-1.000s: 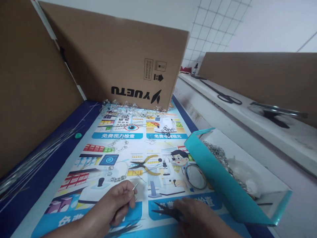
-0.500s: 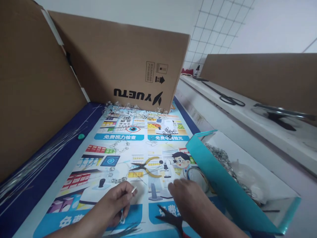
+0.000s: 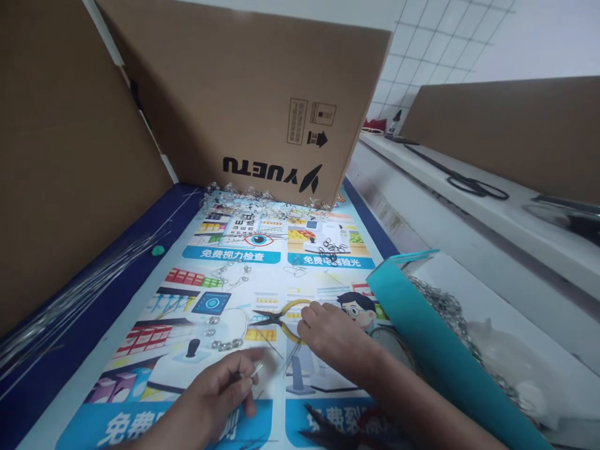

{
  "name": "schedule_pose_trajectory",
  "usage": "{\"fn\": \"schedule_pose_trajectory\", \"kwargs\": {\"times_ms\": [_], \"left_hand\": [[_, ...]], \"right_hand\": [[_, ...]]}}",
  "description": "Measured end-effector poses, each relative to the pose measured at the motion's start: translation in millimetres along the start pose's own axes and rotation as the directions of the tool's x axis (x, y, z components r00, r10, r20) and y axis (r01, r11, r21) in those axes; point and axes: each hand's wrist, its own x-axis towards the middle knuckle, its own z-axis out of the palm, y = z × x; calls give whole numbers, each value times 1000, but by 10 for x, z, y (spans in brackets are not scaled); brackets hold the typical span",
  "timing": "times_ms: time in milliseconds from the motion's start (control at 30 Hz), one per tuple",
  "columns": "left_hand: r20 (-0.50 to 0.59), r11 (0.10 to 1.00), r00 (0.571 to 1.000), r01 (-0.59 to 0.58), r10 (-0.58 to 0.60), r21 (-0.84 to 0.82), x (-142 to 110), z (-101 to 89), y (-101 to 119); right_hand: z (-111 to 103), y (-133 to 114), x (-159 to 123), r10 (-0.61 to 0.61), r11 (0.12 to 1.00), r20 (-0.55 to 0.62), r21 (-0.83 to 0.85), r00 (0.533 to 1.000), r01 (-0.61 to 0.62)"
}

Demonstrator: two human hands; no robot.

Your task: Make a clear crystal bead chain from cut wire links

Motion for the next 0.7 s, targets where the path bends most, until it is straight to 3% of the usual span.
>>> {"fn": "schedule_pose_trajectory", "kwargs": {"times_ms": [200, 400, 533, 700], "left_hand": [[6, 997, 1000, 3, -3, 75, -35, 5, 92], [9, 996, 1000, -31, 30, 78, -52, 31, 126], [21, 999, 1000, -15, 13, 51, -69, 47, 99], [26, 999, 1000, 1, -2, 48, -96, 52, 75]], "right_hand": [[13, 45, 25, -92, 993, 29, -76, 995, 94], [-179, 10, 67, -107, 986, -31, -135, 994, 102], [-232, -103, 257, -207, 968, -47, -153, 977, 198], [-138, -196, 542, -301, 948, -91, -134, 949, 288]]}}
